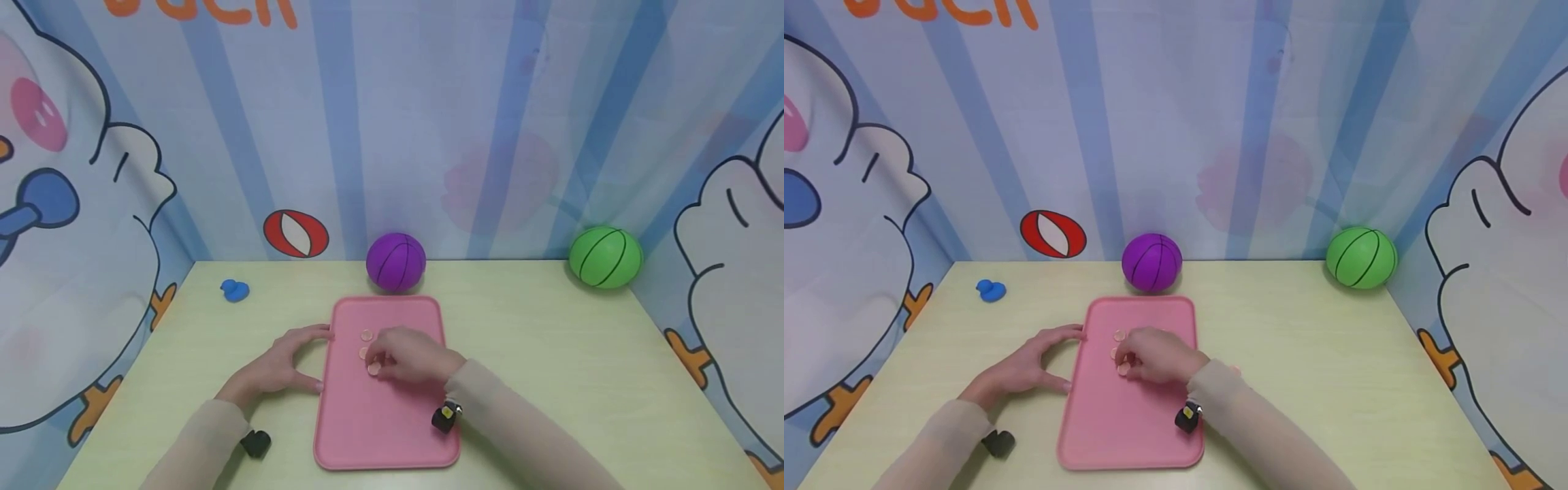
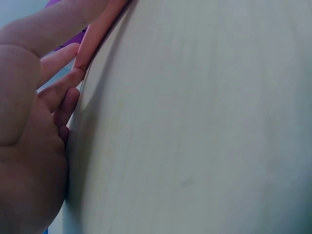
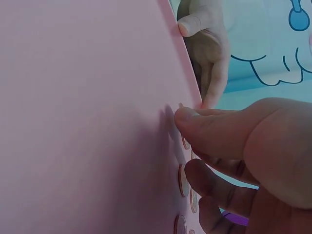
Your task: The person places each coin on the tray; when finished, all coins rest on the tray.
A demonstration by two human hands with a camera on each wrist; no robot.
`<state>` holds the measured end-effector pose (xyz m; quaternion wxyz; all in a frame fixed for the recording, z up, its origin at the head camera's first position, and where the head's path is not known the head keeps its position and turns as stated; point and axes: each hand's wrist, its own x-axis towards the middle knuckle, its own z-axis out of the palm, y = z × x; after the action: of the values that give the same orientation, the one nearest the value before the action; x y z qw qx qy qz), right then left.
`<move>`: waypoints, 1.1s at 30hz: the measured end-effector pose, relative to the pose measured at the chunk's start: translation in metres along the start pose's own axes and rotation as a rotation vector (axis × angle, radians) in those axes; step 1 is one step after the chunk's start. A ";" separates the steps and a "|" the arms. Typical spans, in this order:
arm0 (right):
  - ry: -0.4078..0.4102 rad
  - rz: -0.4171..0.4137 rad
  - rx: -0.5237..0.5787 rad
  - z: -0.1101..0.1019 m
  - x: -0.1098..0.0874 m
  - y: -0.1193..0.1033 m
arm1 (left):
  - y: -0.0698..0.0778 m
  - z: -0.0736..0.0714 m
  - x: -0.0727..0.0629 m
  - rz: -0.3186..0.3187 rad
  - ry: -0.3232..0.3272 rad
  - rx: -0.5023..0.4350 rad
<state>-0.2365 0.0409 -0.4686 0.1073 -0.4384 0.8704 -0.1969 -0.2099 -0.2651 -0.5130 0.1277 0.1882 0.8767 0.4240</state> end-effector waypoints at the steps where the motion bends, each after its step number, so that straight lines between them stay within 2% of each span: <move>1: 0.001 0.001 -0.003 0.000 0.000 0.000 | 0.000 0.000 0.000 -0.001 0.000 0.001; 21: 0.022 0.059 -0.037 0.006 0.007 -0.004 | 0.000 0.000 0.001 -0.014 -0.003 0.025; 33: 0.017 0.060 -0.064 0.009 0.014 -0.010 | 0.000 0.001 0.001 -0.030 -0.003 0.022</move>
<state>-0.2341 0.0222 -0.4725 0.0917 -0.4135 0.8899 -0.1696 -0.2102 -0.2644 -0.5137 0.1332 0.1770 0.8838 0.4120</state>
